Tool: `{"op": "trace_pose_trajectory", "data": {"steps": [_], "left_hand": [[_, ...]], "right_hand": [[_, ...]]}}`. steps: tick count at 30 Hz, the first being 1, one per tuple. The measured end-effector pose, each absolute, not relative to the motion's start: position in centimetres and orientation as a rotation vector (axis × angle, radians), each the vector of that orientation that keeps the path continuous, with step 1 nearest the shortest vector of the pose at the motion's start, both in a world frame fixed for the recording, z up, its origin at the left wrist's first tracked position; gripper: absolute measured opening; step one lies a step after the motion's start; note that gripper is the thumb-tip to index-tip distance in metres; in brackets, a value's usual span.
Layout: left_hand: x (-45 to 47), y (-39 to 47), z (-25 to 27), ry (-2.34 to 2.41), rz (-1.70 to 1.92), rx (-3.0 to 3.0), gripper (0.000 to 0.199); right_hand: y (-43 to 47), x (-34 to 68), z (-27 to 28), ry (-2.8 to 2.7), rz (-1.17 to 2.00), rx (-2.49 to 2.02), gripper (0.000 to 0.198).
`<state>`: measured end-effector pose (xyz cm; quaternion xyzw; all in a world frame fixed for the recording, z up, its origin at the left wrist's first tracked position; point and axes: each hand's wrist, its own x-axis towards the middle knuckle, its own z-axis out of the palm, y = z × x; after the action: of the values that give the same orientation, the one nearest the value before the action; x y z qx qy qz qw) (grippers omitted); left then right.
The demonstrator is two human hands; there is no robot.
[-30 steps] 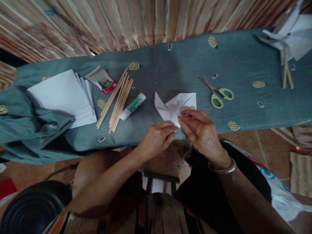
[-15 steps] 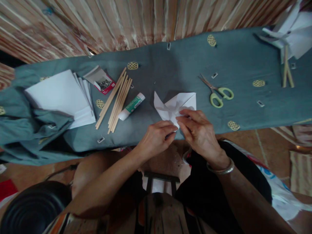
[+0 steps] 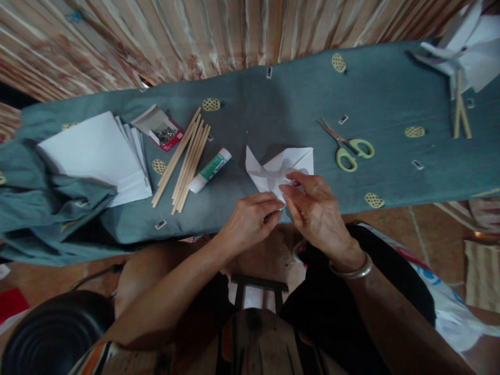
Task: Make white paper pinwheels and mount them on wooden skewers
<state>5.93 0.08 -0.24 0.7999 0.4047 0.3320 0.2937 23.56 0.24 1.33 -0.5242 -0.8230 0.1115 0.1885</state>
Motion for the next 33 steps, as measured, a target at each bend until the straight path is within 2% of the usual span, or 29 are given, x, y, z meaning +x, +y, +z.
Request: {"op": "trace_pose_trajectory", "data": {"steps": [11,24,33], "left_hand": [[5.9,0.1,-0.2,1.071,0.839,2.105,0.018],[5.8,0.1,0.2,1.103,0.686,2.129,0.014],[5.0,-0.2,1.0,1.144,0.587,2.372,0.02]], "right_hand": [[-0.3,22.4,1.4,-2.531,-0.055,-1.57,0.031],[0.0,21.7,0.9,-2.571,-0.084,-1.492,0.03],[0.7,21.3,1.0,-2.596,-0.057,-1.469,0.026]]}}
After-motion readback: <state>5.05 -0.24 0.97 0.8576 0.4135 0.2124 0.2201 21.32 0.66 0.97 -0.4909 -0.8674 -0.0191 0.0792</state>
